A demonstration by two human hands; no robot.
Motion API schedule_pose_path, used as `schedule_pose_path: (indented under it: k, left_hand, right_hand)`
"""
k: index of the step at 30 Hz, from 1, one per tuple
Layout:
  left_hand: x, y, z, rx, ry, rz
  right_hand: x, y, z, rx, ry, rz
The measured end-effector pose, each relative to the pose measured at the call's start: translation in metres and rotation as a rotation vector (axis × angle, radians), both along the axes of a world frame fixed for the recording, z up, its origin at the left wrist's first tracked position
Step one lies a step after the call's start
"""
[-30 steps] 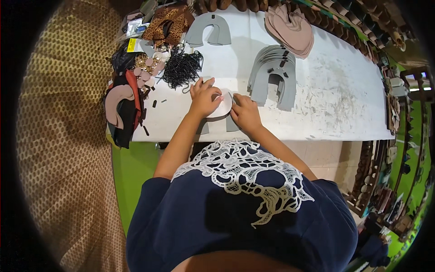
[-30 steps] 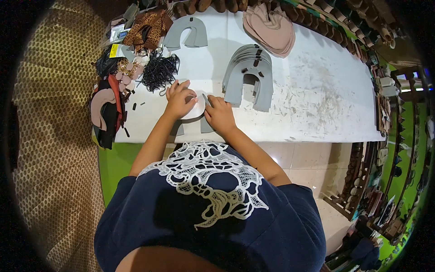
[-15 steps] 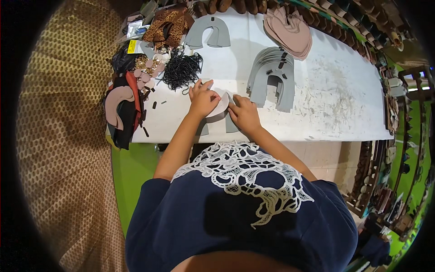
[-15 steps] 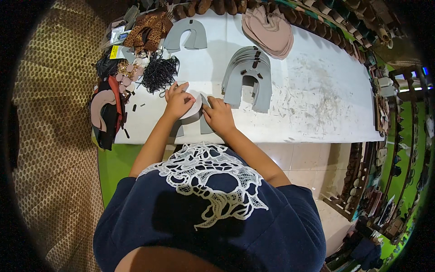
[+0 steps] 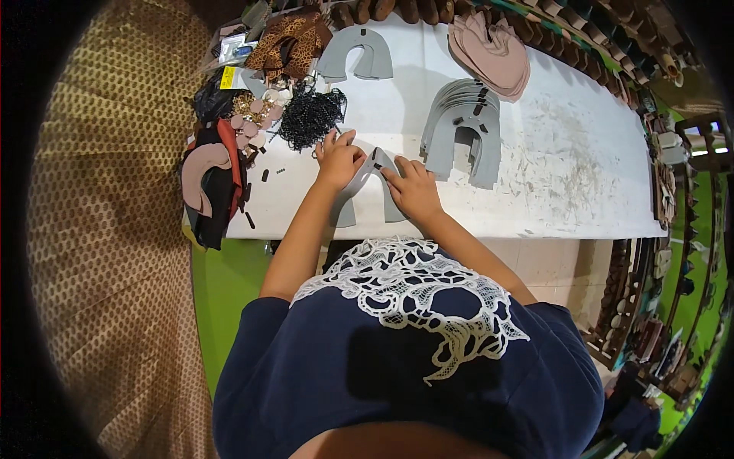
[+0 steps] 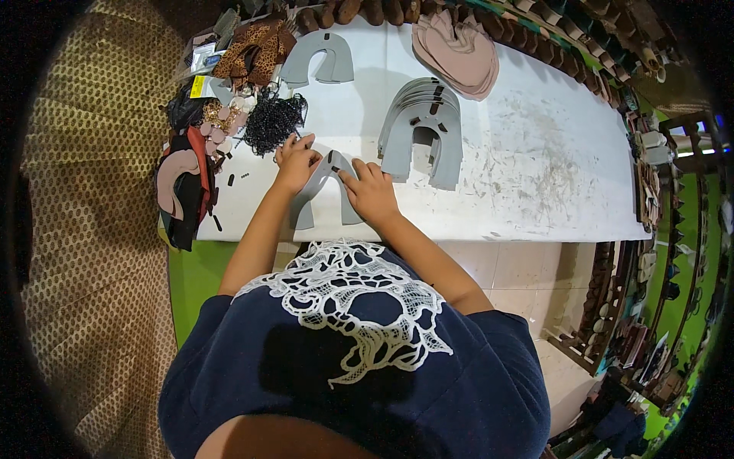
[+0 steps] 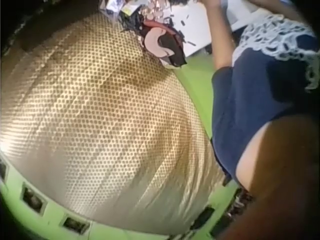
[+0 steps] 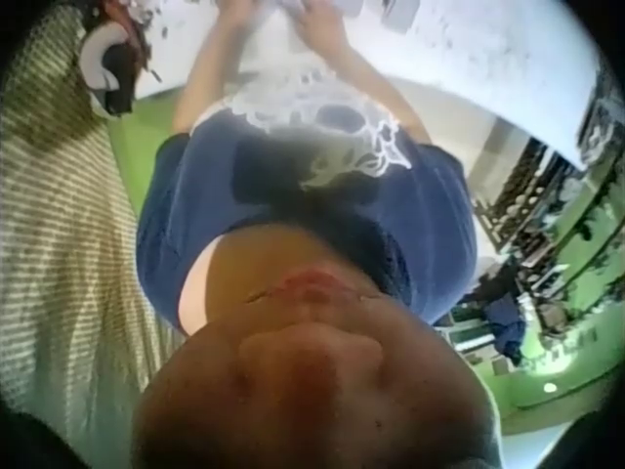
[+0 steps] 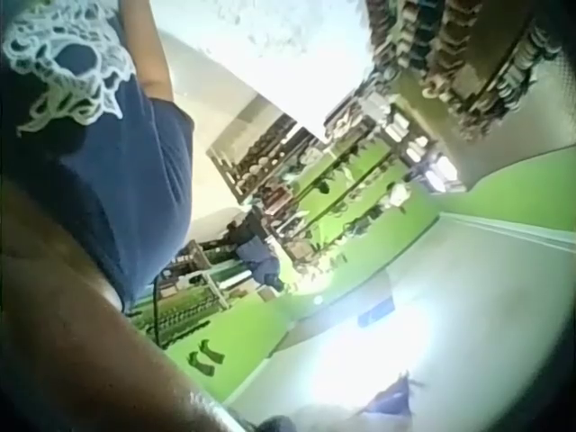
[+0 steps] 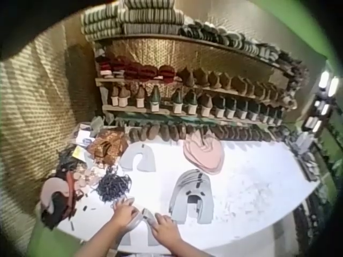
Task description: The person is assembling shoe upper components by placing small black pieces onto a U-shaped template.
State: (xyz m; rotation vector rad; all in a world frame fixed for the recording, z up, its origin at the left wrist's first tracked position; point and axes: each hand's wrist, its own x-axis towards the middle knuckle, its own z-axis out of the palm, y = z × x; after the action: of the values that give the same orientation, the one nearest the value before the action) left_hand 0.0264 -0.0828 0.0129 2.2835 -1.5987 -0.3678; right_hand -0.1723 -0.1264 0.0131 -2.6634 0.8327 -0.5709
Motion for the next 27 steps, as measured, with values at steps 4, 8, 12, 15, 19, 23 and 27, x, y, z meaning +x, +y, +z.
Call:
schedule_pose_path:
  k: [4, 8, 12, 15, 19, 23, 27]
  left_hand:
    - [0.002, 0.0, 0.002, 0.015, 0.033, 0.02]
    - [0.002, -0.003, 0.005, -0.02, 0.078, 0.066]
    - [-0.004, -0.011, 0.027, 0.216, 0.167, 0.008]
    - [-0.009, -0.009, 0.025, 0.284, 0.101, -0.029]
    - [-0.009, -0.009, 0.012, 0.28, 0.123, 0.016]
    - [-0.013, -0.01, 0.011, 0.254, 0.085, 0.023]
    - [-0.024, -0.008, 0.024, 0.216, -0.13, 0.071]
  right_hand:
    - [0.0, 0.001, 0.0, -0.011, 0.004, -0.001]
    - [0.001, 0.001, 0.0, -0.016, 0.011, 0.006]
    - [0.0, 0.001, 0.001, 0.006, 0.019, -0.007]
    - [0.001, 0.001, -0.001, -0.027, 0.004, -0.006]
    - [0.002, 0.002, 0.002, -0.021, -0.004, 0.003]
    - [0.001, 0.002, 0.002, -0.027, -0.003, -0.002]
    - [0.001, 0.001, 0.001, 0.0, 0.017, -0.019]
